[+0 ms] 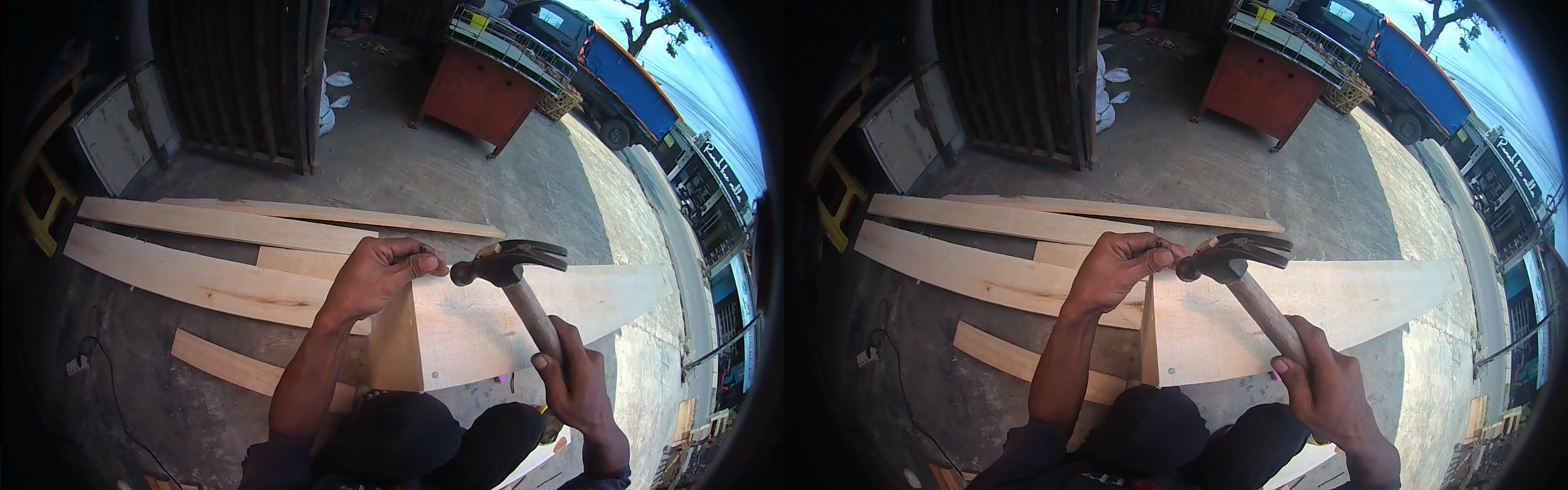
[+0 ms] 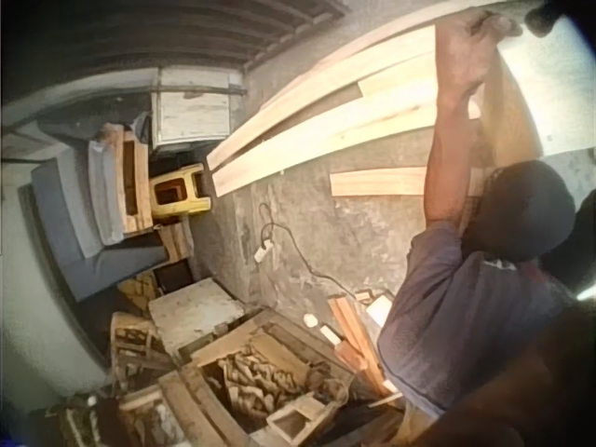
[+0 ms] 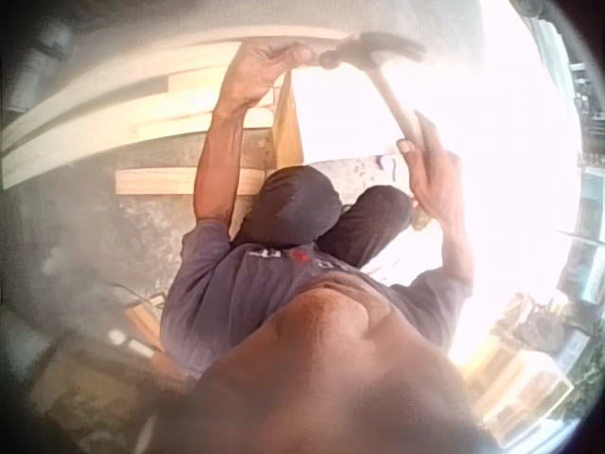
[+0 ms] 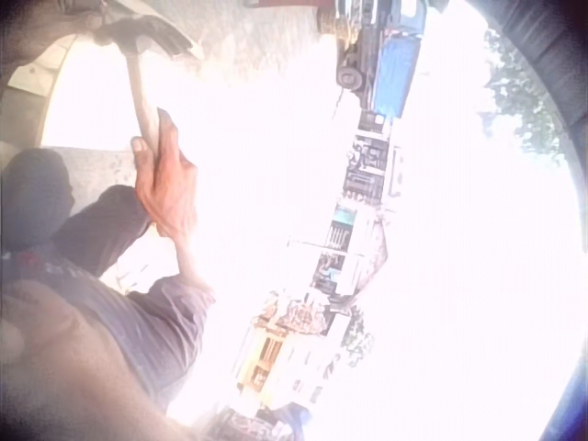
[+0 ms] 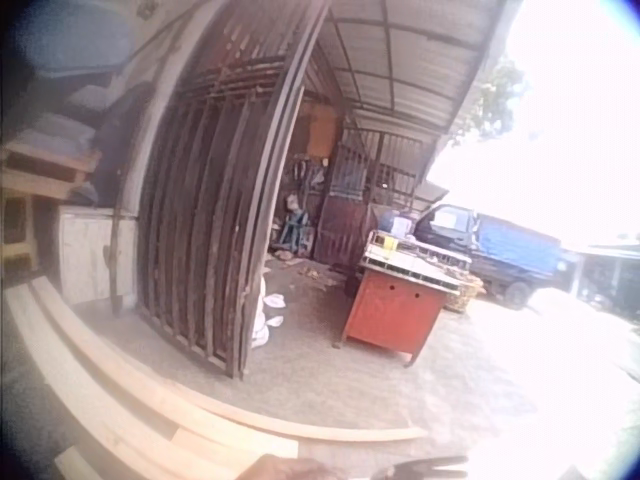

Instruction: The person assembles a wooden structure by hammering nails into wooden planks. They position the planks, secure them with nails, and adjust the pieces to form a frame.

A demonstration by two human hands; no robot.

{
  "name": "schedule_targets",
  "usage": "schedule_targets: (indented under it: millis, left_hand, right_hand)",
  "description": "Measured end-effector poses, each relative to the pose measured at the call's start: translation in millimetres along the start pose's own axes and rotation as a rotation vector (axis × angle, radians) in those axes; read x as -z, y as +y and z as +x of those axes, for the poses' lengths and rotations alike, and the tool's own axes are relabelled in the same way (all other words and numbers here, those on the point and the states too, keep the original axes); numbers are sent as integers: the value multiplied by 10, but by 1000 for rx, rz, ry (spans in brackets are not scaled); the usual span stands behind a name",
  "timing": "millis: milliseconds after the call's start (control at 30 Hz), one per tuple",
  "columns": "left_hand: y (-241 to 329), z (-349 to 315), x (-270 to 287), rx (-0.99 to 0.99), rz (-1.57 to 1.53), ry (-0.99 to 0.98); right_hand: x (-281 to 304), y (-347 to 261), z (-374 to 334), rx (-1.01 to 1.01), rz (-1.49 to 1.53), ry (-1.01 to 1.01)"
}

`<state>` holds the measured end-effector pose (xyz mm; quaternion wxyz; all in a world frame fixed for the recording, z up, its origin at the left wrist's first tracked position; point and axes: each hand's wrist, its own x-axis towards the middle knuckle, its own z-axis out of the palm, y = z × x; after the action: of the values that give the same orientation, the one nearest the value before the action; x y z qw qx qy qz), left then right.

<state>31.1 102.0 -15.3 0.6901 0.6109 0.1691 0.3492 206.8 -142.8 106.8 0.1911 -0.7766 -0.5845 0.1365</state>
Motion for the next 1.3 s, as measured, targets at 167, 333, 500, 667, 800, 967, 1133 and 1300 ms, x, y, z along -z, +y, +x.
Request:
schedule_targets:
  millis: [167, 333, 500, 667, 800, 967, 1133, 1300]
  left_hand:
    - [8, -14, -9, -24, 29, -14]
    - [4, -3, -9, -58, 101, -36]
    - [-7, 4, -8, -9, 83, -26]
    - [20, 0, 7, -60, 209, -51]
    - [5, -2, 32, 60, 229, -55]
    - [-247, -74, -34, -198, -236, 55]
    - [-583, -249, -95, -11, -50, 102]
    - [-794, -142, 98, 107, -320, -7]
  right_hand:
    - [79, -53, 81, 75, 16, 57]
    - [106, -64, 155, 122, 111, 213]
    - [161, -152, 266, 85, -117, -26]
    - [145, -175, 297, 107, 125, 231]
    - [91, -133, 298, -46, -77, -148]
    - [107, -127, 280, 7, 17, 43]
    - [173, -102, 246, 121, -60, -10]
    - [140, -44, 213, 252, 375, 439]
